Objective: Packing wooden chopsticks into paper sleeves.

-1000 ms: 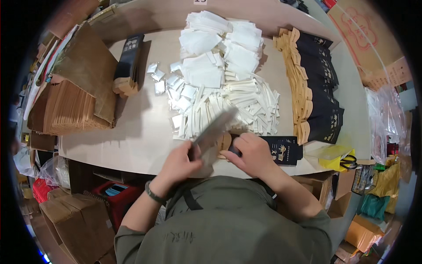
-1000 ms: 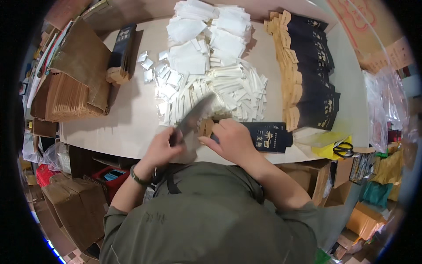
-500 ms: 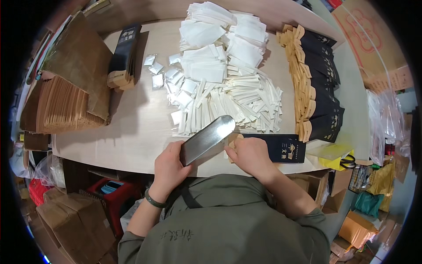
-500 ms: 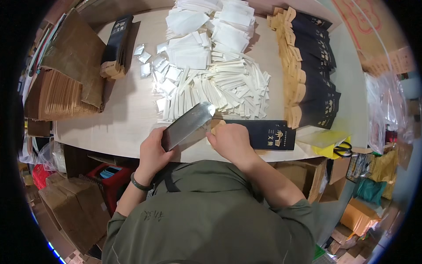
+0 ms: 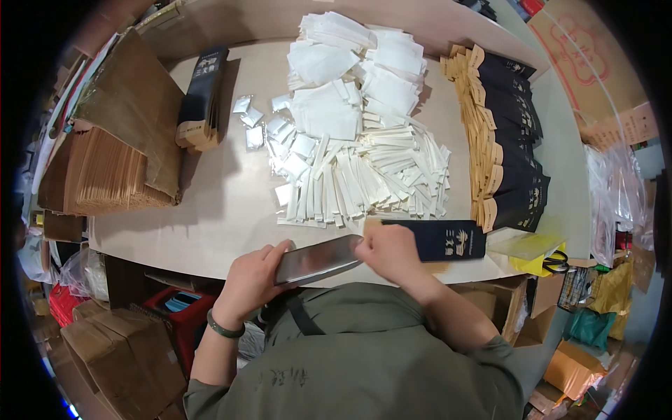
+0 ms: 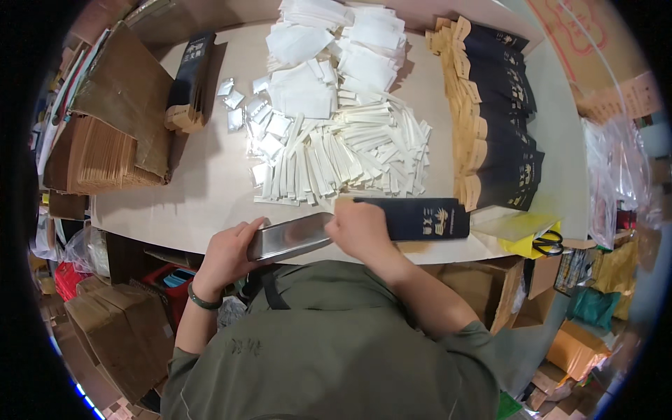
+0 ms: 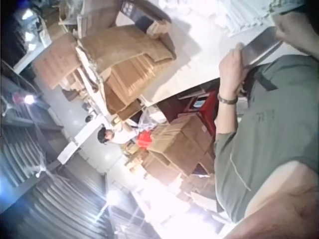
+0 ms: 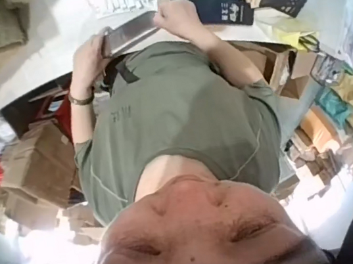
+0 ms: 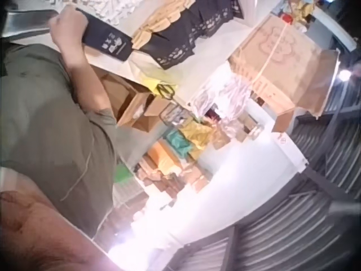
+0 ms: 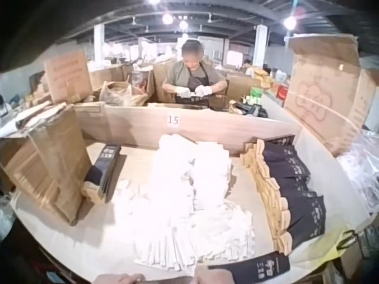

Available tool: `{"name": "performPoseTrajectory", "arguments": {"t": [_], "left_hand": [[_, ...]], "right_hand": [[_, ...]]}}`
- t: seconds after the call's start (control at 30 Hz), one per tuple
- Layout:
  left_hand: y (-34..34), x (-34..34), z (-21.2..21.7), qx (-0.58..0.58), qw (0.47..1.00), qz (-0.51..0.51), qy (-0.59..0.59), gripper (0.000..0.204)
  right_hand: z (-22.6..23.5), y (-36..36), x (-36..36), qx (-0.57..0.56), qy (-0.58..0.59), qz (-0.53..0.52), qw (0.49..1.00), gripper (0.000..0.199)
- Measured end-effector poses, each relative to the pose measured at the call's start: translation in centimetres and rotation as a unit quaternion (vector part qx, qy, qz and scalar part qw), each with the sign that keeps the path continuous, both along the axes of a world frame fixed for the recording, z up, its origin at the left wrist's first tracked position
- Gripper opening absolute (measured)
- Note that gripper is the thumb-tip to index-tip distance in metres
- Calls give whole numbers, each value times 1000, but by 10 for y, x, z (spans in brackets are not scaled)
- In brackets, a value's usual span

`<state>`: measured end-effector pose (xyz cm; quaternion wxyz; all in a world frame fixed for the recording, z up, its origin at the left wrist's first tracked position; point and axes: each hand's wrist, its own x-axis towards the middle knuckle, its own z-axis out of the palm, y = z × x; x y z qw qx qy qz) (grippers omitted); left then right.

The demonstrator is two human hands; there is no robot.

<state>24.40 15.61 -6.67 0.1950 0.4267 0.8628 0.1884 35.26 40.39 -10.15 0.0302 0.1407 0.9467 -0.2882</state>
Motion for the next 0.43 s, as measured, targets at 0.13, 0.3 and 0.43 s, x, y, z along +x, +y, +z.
{"name": "performPoseTrajectory", "arguments": {"t": [0.13, 0.3, 0.43], "left_hand": [[26, -9, -5, 81, 993, -75, 29, 70], [44, -63, -21, 160, 973, 81, 147, 53], [85, -109, -22, 92, 993, 80, -4, 50]], "right_hand": [[4, -30, -9, -52, 85, 64, 993, 18], [26, 16, -42, -34, 85, -39, 995, 28], [11, 23, -74, 86, -2, 15, 996, 37]]}}
